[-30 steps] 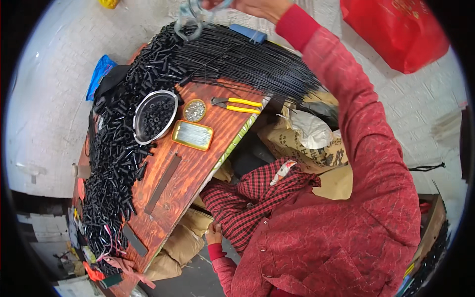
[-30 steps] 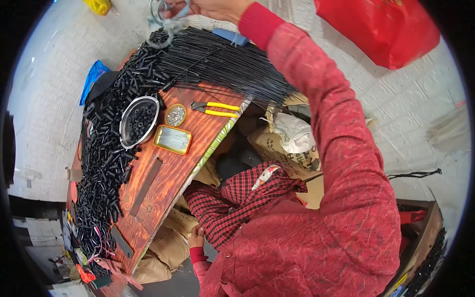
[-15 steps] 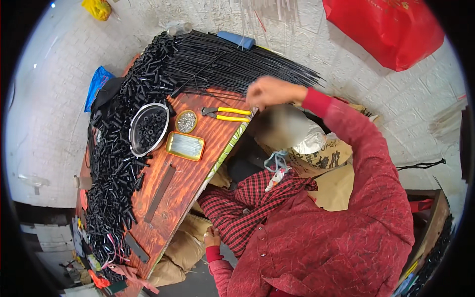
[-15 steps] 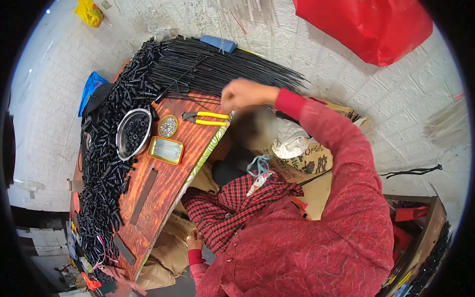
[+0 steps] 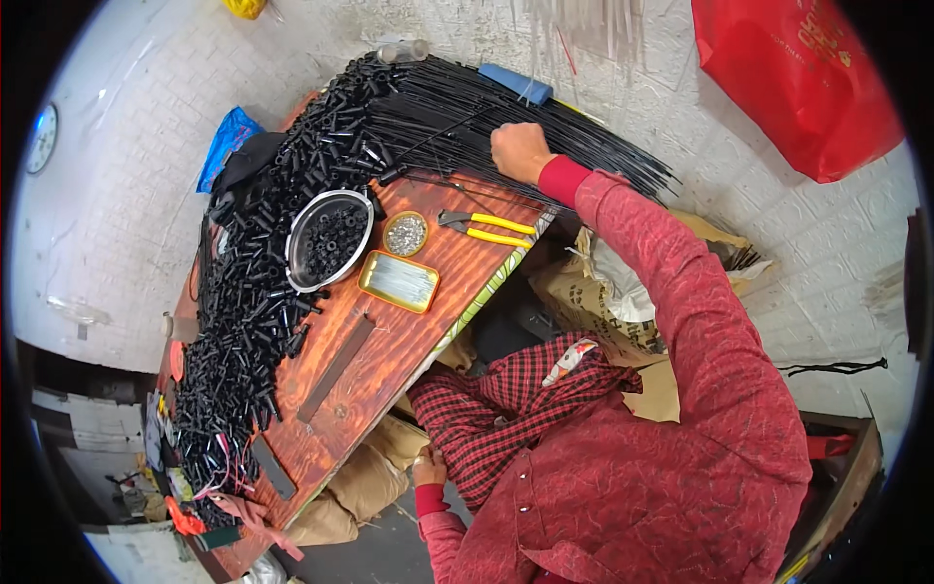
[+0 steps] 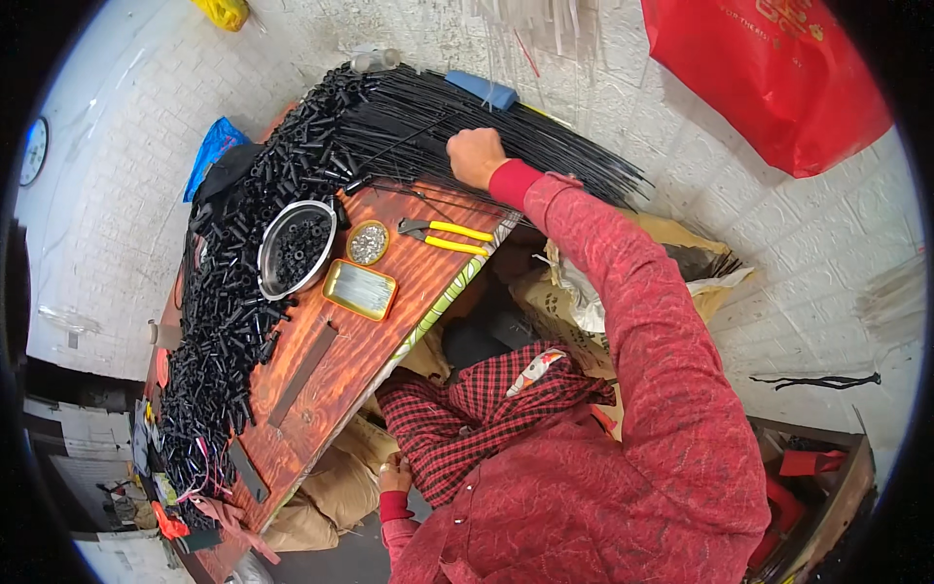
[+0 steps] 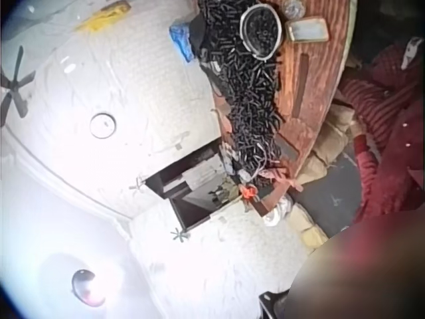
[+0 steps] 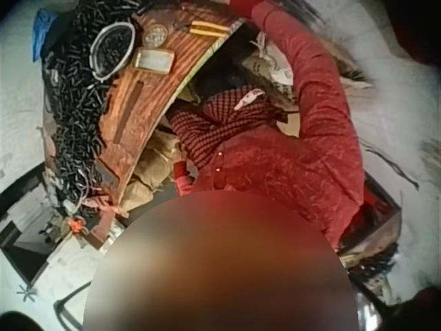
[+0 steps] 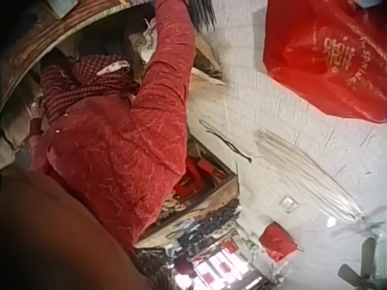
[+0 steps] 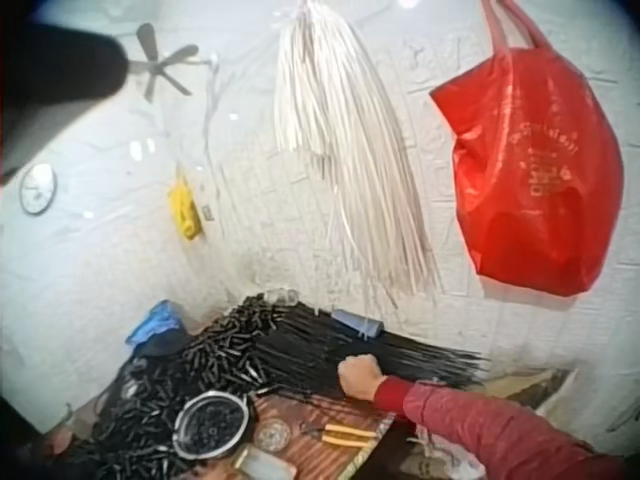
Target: Bundling black plastic wire components and trimming the ends using cutters at a workbench.
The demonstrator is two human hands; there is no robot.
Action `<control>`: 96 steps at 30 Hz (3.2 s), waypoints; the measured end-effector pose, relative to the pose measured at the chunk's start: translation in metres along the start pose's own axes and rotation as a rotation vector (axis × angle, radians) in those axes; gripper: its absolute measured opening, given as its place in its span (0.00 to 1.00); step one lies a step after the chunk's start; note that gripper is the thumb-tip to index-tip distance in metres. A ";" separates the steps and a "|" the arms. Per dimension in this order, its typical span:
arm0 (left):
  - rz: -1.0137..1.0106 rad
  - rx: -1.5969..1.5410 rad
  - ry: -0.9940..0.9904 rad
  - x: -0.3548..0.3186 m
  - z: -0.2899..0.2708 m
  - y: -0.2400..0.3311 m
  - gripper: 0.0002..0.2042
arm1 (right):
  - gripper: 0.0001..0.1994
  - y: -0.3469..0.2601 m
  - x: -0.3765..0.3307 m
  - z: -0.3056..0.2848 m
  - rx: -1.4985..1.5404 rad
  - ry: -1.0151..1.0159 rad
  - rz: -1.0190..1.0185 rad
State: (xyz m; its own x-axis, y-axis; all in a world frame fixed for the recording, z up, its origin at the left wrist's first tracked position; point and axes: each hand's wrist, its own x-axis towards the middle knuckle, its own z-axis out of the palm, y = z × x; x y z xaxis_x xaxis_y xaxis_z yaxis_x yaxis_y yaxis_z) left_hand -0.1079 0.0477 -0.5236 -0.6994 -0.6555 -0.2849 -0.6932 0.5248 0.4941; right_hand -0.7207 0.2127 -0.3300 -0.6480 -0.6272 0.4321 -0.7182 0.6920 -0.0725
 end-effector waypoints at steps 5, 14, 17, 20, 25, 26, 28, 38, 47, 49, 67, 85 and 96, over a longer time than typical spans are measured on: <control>-0.034 -0.024 -0.044 0.003 -0.003 0.005 0.15 | 0.11 0.020 0.035 -0.017 0.059 0.160 0.104; -0.042 -0.174 -0.076 0.000 0.001 -0.020 0.16 | 0.10 -0.011 0.002 0.019 0.112 0.015 0.077; -0.020 -0.162 0.017 -0.004 -0.013 -0.034 0.17 | 0.09 -0.001 0.019 0.004 0.003 -0.096 0.067; -0.062 -0.241 0.062 -0.007 -0.007 -0.079 0.16 | 0.08 -0.004 0.019 -0.003 0.026 -0.161 -0.002; -0.025 -0.138 0.028 -0.014 0.005 -0.093 0.16 | 0.07 -0.024 0.013 0.013 -0.117 -0.146 -0.032; -0.059 -0.162 -0.018 -0.013 0.006 -0.083 0.17 | 0.07 -0.024 0.013 0.018 -0.116 -0.091 -0.031; -0.084 -0.197 -0.067 -0.013 0.008 -0.078 0.17 | 0.07 -0.025 0.019 0.020 -0.108 -0.031 -0.041; -0.096 -0.105 -0.095 -0.019 -0.008 -0.068 0.17 | 0.17 0.003 0.091 -0.058 0.118 0.025 0.097; -0.016 0.113 0.031 -0.025 -0.010 -0.060 0.16 | 0.14 -0.049 0.129 -0.113 1.256 0.004 0.206; 0.042 0.042 0.089 -0.017 -0.014 -0.052 0.16 | 0.08 -0.059 0.134 -0.141 1.597 -0.101 -0.044; -0.088 -0.503 -0.016 -0.083 -0.055 0.034 0.17 | 0.09 -0.349 -0.095 -0.111 1.797 -0.303 -0.346; 0.527 -0.818 -0.596 -0.121 -0.195 0.164 0.16 | 0.05 -0.168 -0.160 -0.205 0.656 -0.239 -0.663; 0.326 -1.453 0.068 -0.095 -0.096 0.248 0.23 | 0.09 -0.202 -0.210 -0.197 1.281 -0.856 -0.219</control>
State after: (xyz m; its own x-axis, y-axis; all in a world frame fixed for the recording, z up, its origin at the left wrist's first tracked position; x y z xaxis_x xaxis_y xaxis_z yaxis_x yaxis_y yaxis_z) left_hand -0.1964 0.1879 -0.2951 -0.7478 -0.6638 0.0141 0.2922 -0.3099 0.9048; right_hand -0.3894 0.2749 -0.2287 -0.1308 -0.9899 -0.0546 -0.2546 0.0868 -0.9632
